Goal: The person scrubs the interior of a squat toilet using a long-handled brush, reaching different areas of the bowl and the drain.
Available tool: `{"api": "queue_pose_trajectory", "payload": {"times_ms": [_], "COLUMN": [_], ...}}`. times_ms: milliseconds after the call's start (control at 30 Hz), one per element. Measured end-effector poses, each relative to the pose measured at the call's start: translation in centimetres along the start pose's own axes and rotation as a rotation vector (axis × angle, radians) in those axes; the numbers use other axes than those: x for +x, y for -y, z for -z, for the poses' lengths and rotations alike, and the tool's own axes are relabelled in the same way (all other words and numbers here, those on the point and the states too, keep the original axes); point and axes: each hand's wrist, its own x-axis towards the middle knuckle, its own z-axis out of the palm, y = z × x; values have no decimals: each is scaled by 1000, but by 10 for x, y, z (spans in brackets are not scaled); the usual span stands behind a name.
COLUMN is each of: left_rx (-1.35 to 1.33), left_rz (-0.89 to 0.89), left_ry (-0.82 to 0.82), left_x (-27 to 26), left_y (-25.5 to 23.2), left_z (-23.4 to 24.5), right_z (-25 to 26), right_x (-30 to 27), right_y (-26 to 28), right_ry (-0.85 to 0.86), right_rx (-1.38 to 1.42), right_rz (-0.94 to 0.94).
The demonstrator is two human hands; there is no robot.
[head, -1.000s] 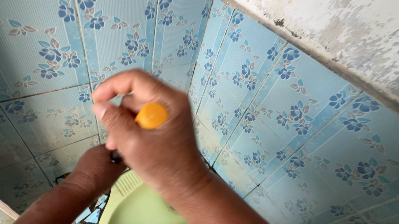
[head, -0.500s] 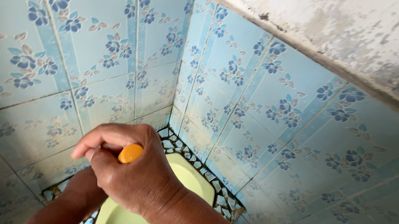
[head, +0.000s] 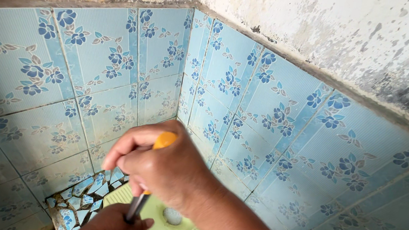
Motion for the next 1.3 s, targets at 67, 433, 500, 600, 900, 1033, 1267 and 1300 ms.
{"api": "queue_pose_trajectory", "payload": {"times_ms": [67, 433, 500, 600, 900, 1033, 1267, 1300], "left_rx": [-25, -105, -186, -170, 248, 205, 156, 144], "left_rz": [-87, -100, -128, -29, -278, -440, -526, -555], "left_ry": [46, 101, 3, -125, -324, -401, -410, -425], "left_x": [-4, -74, -74, -50, 62, 68, 59, 56], "left_y": [-8, -85, -80, -60, 50, 45, 30, 29], "left_z": [-5, 38, 49, 70, 71, 72, 66, 63], "right_z": [9, 18, 12, -4, -49, -53, -46, -45], "right_x": [-5, -1, 5, 18, 52, 60, 50, 45], "right_y": [6, 48, 44, 28, -47, -53, -49, -49], "right_ry": [-10, -170, -175, -170, -66, -85, -144, -135], "right_rx": [-6, 41, 21, 18, -145, -118, -141, -123], "right_rz": [-22, 59, 129, 195, 279, 330, 277, 283]}}
